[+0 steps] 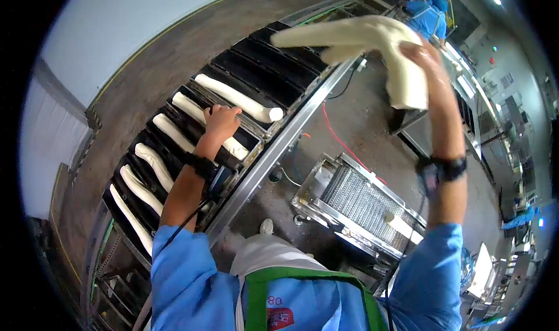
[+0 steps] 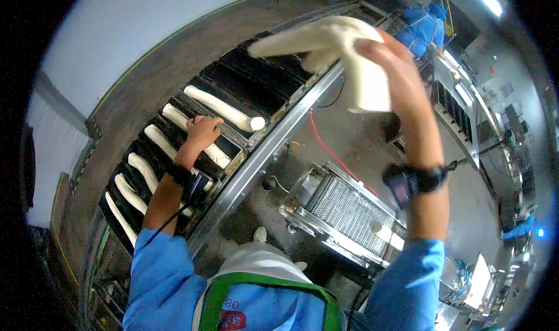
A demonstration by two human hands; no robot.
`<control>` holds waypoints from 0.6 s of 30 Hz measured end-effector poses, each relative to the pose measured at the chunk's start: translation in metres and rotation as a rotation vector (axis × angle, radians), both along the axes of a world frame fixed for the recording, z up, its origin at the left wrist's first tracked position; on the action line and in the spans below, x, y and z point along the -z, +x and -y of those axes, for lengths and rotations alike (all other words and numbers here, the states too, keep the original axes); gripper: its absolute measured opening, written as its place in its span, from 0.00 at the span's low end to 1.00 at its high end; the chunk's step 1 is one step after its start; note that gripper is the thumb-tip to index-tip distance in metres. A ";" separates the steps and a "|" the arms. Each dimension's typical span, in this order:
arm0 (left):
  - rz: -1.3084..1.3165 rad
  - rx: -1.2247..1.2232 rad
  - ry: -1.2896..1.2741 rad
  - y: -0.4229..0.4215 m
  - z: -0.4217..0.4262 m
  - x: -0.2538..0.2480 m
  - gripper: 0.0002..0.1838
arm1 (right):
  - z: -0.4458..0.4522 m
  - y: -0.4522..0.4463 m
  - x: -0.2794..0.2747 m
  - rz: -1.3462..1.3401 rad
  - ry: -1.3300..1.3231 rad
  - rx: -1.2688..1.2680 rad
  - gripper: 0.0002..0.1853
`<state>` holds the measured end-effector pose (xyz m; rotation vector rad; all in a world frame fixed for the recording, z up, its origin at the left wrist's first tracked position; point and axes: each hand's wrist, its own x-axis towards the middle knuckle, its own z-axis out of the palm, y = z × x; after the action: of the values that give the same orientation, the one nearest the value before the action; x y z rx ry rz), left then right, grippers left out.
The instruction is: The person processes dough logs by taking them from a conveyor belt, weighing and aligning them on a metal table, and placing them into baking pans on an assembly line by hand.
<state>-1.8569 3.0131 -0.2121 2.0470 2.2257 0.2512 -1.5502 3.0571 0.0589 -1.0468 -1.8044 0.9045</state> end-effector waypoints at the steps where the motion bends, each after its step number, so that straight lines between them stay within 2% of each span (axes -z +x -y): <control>1: 0.003 -0.003 -0.005 -0.005 -0.003 0.006 0.15 | -0.035 -0.012 0.017 0.012 -0.105 -0.139 0.21; 3: -0.012 -0.056 0.010 -0.012 -0.011 0.020 0.15 | -0.081 -0.046 0.062 0.127 -0.125 -0.233 0.22; 4: -0.045 -0.048 0.084 -0.015 -0.015 0.030 0.16 | -0.107 -0.060 0.092 0.296 -0.090 -0.271 0.23; 5: -0.050 -0.048 0.072 -0.015 -0.021 0.027 0.16 | -0.119 -0.077 0.105 0.608 -0.103 -0.298 0.25; 6: -0.080 -0.071 -0.003 -0.010 -0.030 0.021 0.17 | -0.143 -0.084 0.151 0.712 -0.034 -0.324 0.26; 7: -0.111 -0.091 -0.074 -0.008 -0.039 0.017 0.19 | -0.165 -0.078 0.202 0.711 0.284 -0.296 0.25; 9: -0.125 -0.087 -0.046 -0.009 -0.050 0.024 0.21 | -0.145 -0.067 0.221 0.960 0.268 0.029 0.23; 10: -0.209 -0.076 -0.048 -0.006 -0.051 0.022 0.22 | -0.138 -0.051 0.229 0.981 0.181 -0.018 0.23; 11: -0.290 -0.063 -0.049 -0.004 -0.055 0.021 0.22 | -0.132 -0.029 0.237 1.002 0.094 -0.064 0.22; 12: -0.270 -0.043 -0.200 -0.004 -0.060 0.021 0.25 | -0.125 0.000 0.251 1.077 0.074 -0.088 0.21; 13: -0.231 -0.081 -0.248 -0.002 -0.061 0.018 0.27 | -0.113 0.035 0.265 1.150 0.056 -0.116 0.20; 15: -0.223 -0.132 -0.229 -0.017 -0.071 0.039 0.28 | -0.096 0.124 0.306 1.135 -0.055 -0.197 0.22; 16: -0.262 -0.141 -0.175 -0.021 -0.070 0.040 0.25 | -0.067 0.166 0.311 1.073 -0.108 -0.109 0.21; 17: -0.302 -0.156 -0.118 -0.026 -0.069 0.041 0.23 | -0.053 0.227 0.340 1.079 -0.041 -0.176 0.22; 18: -0.275 -0.139 -0.089 -0.039 -0.073 0.055 0.22 | -0.027 0.262 0.337 1.213 -0.239 -0.111 0.23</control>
<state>-1.8960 3.0859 -0.2666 1.9873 2.4894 -0.1258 -1.2883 3.0841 -0.2778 -1.9064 -2.7711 0.5458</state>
